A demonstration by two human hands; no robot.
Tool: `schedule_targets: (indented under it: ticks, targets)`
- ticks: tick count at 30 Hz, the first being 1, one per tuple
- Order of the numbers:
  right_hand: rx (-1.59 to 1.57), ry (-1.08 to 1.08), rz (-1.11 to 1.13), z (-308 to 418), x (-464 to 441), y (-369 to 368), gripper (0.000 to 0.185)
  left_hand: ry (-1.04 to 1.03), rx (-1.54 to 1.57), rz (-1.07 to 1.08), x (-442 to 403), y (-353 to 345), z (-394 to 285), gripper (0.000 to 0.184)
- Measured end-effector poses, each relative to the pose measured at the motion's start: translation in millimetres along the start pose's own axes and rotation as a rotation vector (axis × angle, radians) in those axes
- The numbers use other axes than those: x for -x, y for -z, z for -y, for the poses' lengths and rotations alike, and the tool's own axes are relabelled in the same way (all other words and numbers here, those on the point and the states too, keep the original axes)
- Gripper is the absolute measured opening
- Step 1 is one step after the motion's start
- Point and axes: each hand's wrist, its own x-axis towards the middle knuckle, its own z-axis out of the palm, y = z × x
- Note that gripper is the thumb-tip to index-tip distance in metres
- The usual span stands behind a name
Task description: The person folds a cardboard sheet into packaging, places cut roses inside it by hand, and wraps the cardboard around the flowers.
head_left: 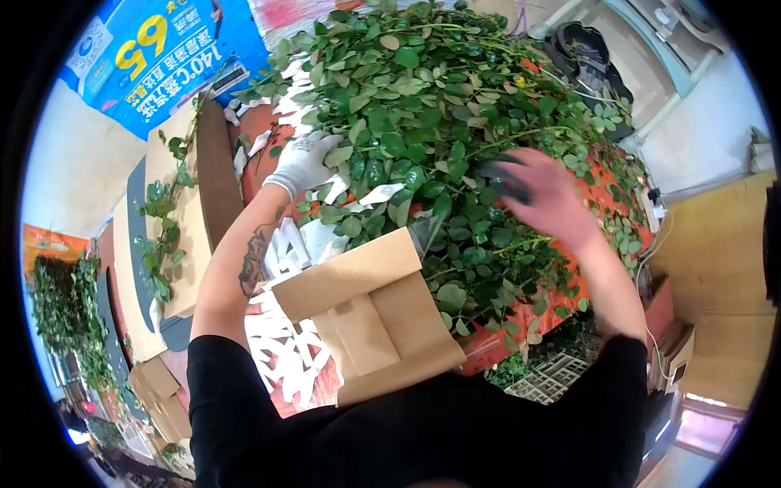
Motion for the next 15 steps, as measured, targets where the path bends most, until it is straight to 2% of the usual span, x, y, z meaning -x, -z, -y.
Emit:
schedule_targets:
  ticks: [2,3,4,7,10,12,14,15]
  targets:
    - [0.182,0.271,0.07,12,-54,-60,0.047,0.005,0.0,0.024,2,2,-2,0.055]
    - [0.311,0.285,0.279,21,-82,-82,0.05,0.046,-0.012,0.06,6,7,-7,0.056]
    - [0.442,0.342,0.366,24,-94,-98,0.047,0.1,-0.028,0.112,5,8,-10,0.057]
    - [0.586,0.403,0.425,3,-102,-153,0.04,0.224,-0.119,0.181,-3,8,-23,0.057]
    - [0.647,0.45,0.335,-16,-94,-145,0.032,0.247,-0.161,0.249,-13,3,-26,0.054]
    - [0.555,0.262,0.475,-4,-100,-92,0.018,0.197,0.063,0.215,-20,13,-11,0.043]
    - [0.461,0.173,0.116,-40,-93,-75,0.021,0.221,0.08,0.177,-23,39,-9,0.035]
    - [0.496,0.203,-0.103,-50,-98,-54,0.026,0.138,-0.015,0.122,-26,54,-11,0.032]
